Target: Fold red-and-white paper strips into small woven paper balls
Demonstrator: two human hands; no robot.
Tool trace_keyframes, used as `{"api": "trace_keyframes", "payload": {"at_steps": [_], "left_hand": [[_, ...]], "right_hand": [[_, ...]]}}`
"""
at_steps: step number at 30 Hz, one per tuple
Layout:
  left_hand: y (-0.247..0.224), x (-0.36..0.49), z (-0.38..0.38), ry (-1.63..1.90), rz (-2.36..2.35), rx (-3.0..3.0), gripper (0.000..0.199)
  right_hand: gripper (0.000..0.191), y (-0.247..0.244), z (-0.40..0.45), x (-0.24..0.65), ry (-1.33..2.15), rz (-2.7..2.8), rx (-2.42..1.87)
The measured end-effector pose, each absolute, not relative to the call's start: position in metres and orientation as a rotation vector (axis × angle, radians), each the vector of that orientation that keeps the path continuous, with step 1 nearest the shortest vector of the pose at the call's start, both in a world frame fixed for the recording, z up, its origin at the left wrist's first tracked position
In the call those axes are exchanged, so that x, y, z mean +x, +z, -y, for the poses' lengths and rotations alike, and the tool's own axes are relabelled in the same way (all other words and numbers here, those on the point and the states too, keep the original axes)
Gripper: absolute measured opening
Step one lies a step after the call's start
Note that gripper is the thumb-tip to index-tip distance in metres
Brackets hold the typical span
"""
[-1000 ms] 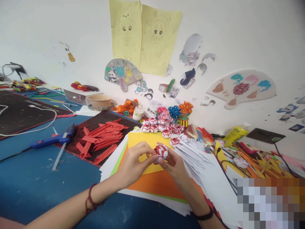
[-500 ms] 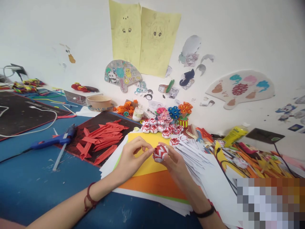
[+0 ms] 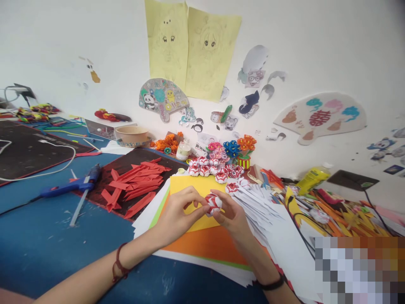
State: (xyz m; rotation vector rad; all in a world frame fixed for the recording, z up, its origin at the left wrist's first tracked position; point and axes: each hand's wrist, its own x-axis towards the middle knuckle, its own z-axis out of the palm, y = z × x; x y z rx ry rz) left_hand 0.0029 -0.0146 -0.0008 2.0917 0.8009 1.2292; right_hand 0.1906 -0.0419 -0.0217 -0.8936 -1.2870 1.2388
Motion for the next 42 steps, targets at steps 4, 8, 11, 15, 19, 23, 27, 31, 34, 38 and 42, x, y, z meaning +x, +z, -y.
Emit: {"api": "trace_keyframes", "payload": {"at_steps": [4, 8, 11, 15, 19, 23, 27, 31, 34, 38, 42], "left_hand": [[-0.004, 0.003, 0.013, 1.214, -0.828, 2.12, 0.011], [-0.003, 0.002, 0.011, 1.187, -0.824, 2.166, 0.01], [-0.003, 0.002, 0.012, 1.197, -0.844, 2.247, 0.007], [-0.008, 0.002, 0.016, 1.307, -0.875, 2.435, 0.005], [-0.017, 0.003, 0.018, 1.466, -0.825, 2.696, 0.009], [-0.02, 0.003, 0.02, 1.534, -0.765, 2.799, 0.013], [-0.012, 0.003, 0.018, 1.425, -0.827, 2.384, 0.01], [-0.001, 0.004, 0.012, 1.105, -0.845, 1.919, 0.018], [0.003, 0.006, 0.011, 0.976, -0.752, 1.649, 0.024], [0.005, 0.007, 0.013, 0.919, -0.711, 1.541, 0.027], [0.004, 0.007, 0.012, 0.924, -0.778, 1.636, 0.03]], "right_hand": [[0.05, -0.021, 0.042, 0.191, 1.231, 1.289, -0.913], [0.049, -0.023, 0.041, 0.192, 1.222, 1.308, -0.921], [0.048, -0.025, 0.039, 0.193, 1.196, 1.337, -0.921], [0.045, -0.029, 0.038, 0.19, 1.074, 1.387, -0.971], [0.044, -0.031, 0.04, 0.186, 0.889, 1.414, -1.024], [0.042, -0.032, 0.041, 0.185, 0.791, 1.421, -1.017], [0.044, -0.032, 0.041, 0.187, 0.853, 1.401, -0.994], [0.047, -0.031, 0.04, 0.189, 0.962, 1.369, -0.923], [0.046, -0.031, 0.039, 0.19, 1.007, 1.354, -0.871], [0.047, -0.03, 0.039, 0.19, 1.023, 1.35, -0.844], [0.044, -0.031, 0.039, 0.19, 1.001, 1.366, -0.873]]}}
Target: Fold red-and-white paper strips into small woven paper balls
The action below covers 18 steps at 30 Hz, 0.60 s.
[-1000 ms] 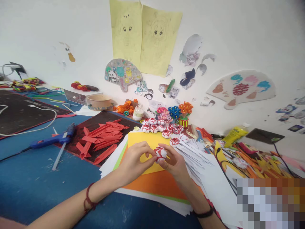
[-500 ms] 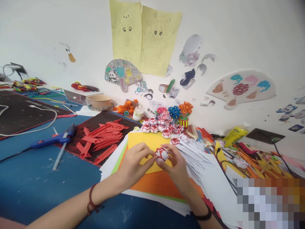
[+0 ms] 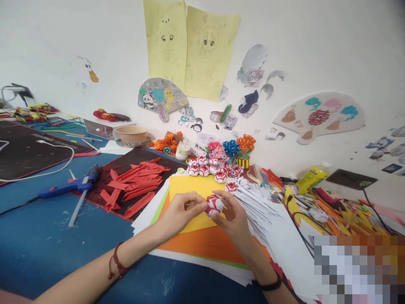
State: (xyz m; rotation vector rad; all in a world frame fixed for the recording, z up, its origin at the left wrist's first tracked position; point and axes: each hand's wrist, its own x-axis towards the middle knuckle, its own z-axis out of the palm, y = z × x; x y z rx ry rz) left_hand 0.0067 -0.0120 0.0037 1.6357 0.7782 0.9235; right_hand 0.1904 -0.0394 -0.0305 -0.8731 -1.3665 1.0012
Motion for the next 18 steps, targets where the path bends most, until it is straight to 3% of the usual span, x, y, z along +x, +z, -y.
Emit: {"api": "trace_keyframes", "payload": {"at_steps": [18], "left_hand": [[-0.007, 0.004, 0.006, 0.981, -0.847, 1.731, 0.037]], "right_hand": [[0.043, -0.035, 0.037, 0.191, 0.902, 1.467, -0.878]]}}
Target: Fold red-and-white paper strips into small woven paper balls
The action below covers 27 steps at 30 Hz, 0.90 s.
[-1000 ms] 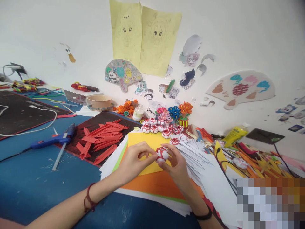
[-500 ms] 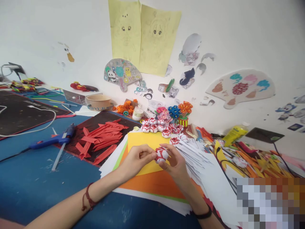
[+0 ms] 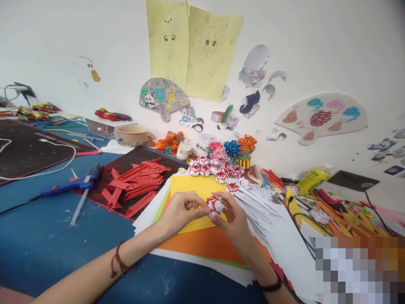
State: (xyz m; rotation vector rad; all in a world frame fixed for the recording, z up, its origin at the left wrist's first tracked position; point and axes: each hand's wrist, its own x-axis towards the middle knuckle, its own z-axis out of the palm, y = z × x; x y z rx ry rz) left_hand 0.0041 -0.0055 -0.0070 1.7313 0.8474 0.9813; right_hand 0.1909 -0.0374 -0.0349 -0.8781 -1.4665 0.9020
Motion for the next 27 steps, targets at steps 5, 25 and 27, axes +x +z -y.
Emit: {"api": "trace_keyframes", "payload": {"at_steps": [5, 25, 27], "left_hand": [[-0.003, 0.003, 0.008, 0.984, -0.82, 1.793, 0.031], [0.004, 0.0, 0.012, 1.216, -0.777, 2.066, 0.018], [0.006, -0.002, 0.012, 1.253, -0.813, 2.043, 0.019]], "right_hand": [[0.042, -0.032, 0.039, 0.191, 0.932, 1.47, -0.879], [0.048, -0.02, 0.043, 0.19, 1.479, 1.113, -0.811], [0.05, -0.02, 0.042, 0.192, 1.465, 1.122, -0.808]]}}
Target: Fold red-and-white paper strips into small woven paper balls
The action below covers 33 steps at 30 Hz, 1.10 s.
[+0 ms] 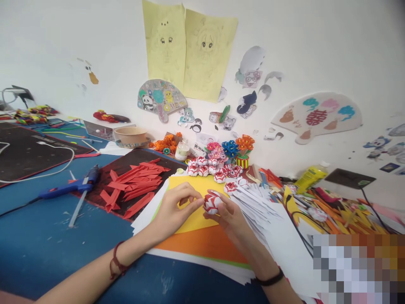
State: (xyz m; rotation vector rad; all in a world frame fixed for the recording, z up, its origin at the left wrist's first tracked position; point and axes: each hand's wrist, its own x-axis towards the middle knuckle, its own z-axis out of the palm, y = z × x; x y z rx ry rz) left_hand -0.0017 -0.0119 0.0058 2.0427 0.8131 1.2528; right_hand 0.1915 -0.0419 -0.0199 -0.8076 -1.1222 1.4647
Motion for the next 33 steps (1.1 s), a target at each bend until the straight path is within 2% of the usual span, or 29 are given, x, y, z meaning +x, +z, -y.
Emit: {"api": "trace_keyframes", "payload": {"at_steps": [4, 21, 28, 33], "left_hand": [[0.0063, -0.0019, 0.0128, 1.254, -0.82, 2.037, 0.02], [0.0039, 0.0009, 0.0136, 1.203, -0.847, 2.095, 0.015], [0.0033, 0.0007, 0.0145, 1.205, -0.848, 2.194, 0.013], [-0.003, 0.0009, 0.015, 1.295, -0.897, 2.319, 0.009]], "right_hand": [[0.056, -0.0212, 0.041, 0.1908, 1.434, 1.178, -0.832], [0.061, -0.0221, 0.0412, 0.1916, 1.317, 1.287, -0.836], [0.058, -0.025, 0.0404, 0.1939, 1.304, 1.302, -0.812], [0.048, -0.0214, 0.0419, 0.1894, 1.207, 1.304, -0.855]]}}
